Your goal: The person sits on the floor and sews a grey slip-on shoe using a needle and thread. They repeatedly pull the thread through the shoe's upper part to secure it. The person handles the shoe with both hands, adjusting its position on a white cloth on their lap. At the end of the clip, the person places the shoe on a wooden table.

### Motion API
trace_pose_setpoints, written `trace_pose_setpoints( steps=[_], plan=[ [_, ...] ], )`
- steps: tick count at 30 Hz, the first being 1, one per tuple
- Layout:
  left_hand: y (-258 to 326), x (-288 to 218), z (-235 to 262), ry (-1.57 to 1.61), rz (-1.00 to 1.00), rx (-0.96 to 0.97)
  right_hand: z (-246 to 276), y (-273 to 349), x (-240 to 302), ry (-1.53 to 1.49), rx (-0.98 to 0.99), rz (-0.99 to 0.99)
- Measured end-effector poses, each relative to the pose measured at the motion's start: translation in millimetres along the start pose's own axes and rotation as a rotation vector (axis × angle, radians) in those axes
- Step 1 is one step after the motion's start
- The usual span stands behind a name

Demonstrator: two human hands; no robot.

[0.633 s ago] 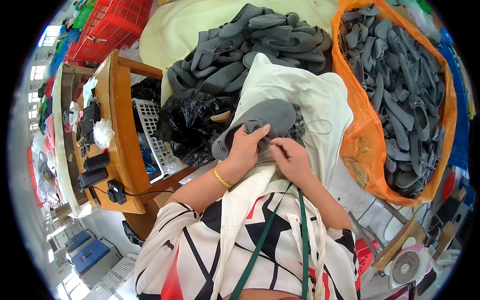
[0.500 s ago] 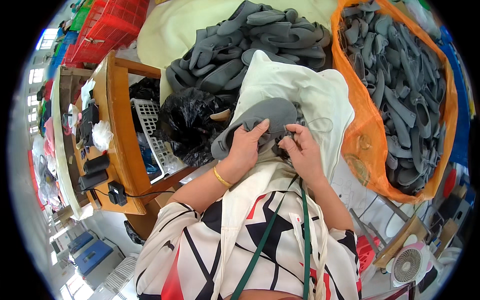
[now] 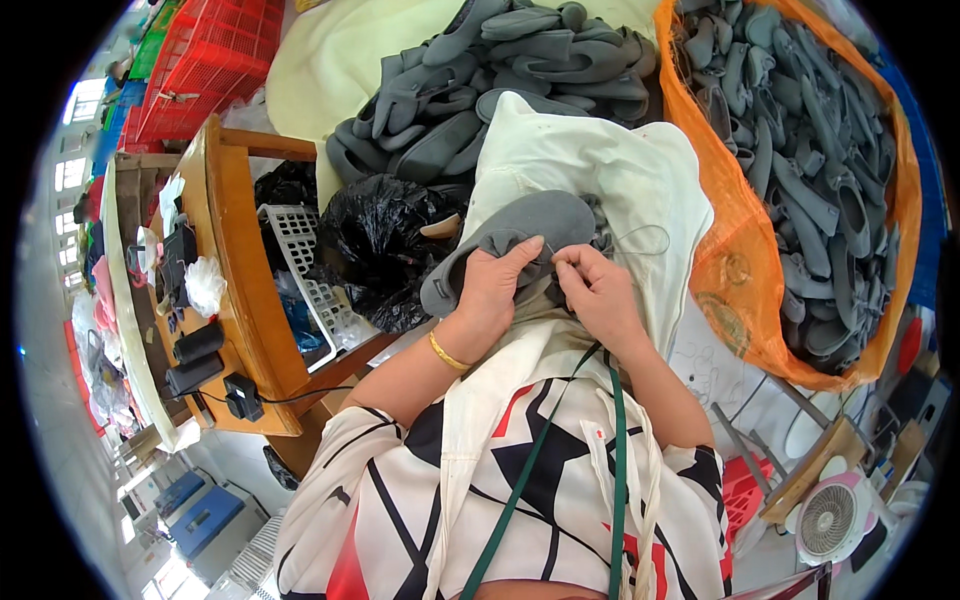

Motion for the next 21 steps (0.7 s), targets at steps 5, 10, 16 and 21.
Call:
trace_pose_setpoints(
  steps=[5,10,16,21],
  plan=[
    [0.4,0.3,0.2,0.001,0.004,-0.009,-0.2,-2.3,-2.2,-0.002,0.015,-0.008],
    [-4.6,7.5,7.8,-0.019,-0.005,0.010,-2.9,-7.1,-5.5,-0.100,0.113,-0.136],
    [0.1,5.4,5.1,-0.021,0.018,-0.001,-8.3,-7.4,-3.4,-0.095,0.065,-0.108],
    [1.2,1.2,0.5,-0.015,0.008,0.001,-6.6,-2.4,-6.6,0.035,-0.001,0.114]
  ],
)
Point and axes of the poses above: each hand's wrist, its own y-axis away from the middle knuckle, its own z-axis out of the back of the hand, x = y × z, the point moved 5 cm from there along -y, towards the middle knuckle, and after that the axes turned 9 degrees about -x, right-handed, at the moved point
